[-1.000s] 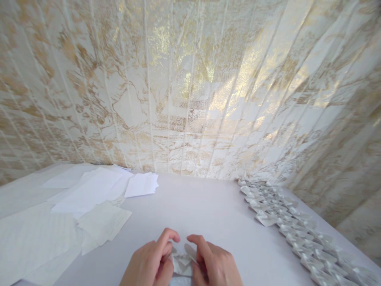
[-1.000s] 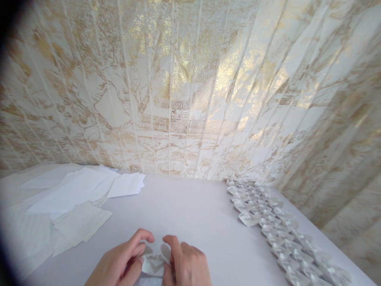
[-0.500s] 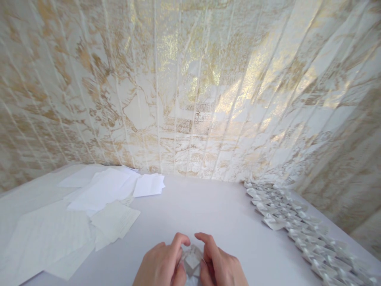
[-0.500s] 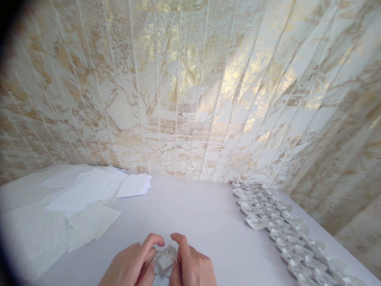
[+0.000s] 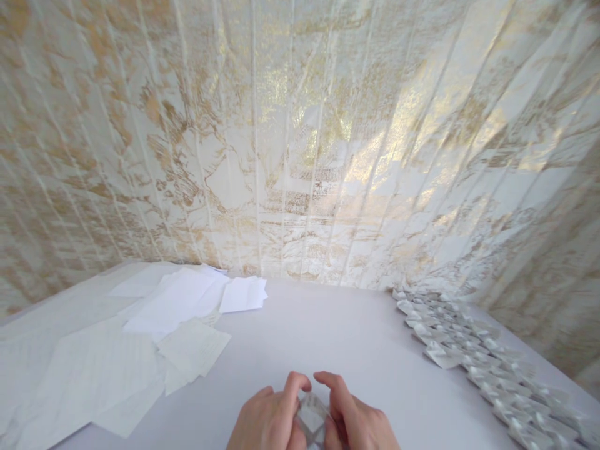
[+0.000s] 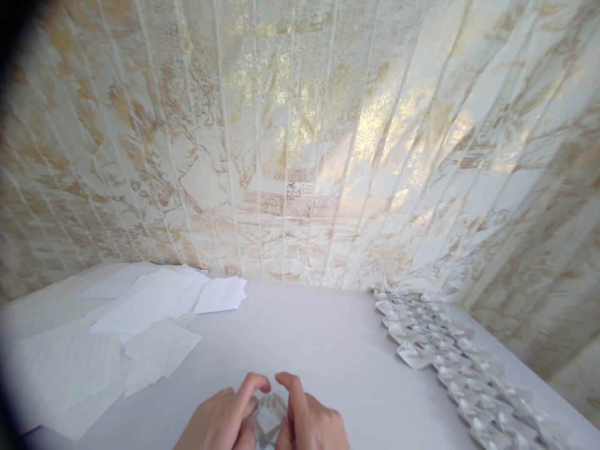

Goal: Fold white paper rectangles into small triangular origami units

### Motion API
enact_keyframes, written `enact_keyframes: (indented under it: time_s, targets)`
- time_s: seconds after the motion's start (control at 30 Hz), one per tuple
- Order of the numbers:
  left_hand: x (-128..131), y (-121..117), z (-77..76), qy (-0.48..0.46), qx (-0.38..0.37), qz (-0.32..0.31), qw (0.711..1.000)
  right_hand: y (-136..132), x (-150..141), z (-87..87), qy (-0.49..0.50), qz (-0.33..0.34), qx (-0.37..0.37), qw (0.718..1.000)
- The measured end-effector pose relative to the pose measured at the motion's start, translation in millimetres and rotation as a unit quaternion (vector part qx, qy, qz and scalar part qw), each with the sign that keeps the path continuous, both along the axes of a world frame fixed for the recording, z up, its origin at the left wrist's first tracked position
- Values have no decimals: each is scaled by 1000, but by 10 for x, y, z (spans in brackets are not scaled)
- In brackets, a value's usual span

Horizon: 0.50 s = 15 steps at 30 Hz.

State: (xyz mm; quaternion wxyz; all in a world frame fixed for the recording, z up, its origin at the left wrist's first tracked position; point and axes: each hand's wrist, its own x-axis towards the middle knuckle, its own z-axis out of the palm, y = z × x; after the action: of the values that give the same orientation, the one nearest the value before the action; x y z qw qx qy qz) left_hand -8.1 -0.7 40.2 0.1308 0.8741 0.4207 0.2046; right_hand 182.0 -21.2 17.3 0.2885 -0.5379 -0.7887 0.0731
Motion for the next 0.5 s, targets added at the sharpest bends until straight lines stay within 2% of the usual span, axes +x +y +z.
enact_keyframes:
  time_s: [0.13,0.23,0.37,0.43,0.5]
  targets:
    - [-9,-2,55,-41,-63,7,997,-4,19,136,-28,6,-27,999]
    - [-10,-22,136,-66,-91,22,993,-19,30,330,-18,0,-25,1000]
    - [2,-29,212,-75,-121,40,989,-52,26,615,23,54,5,998]
    - [12,-20,220,-70,-130,50,988,-70,14,681,19,76,23,997]
    - [26,-13,208,-63,-133,55,988,-84,-8,660,0,83,44,996]
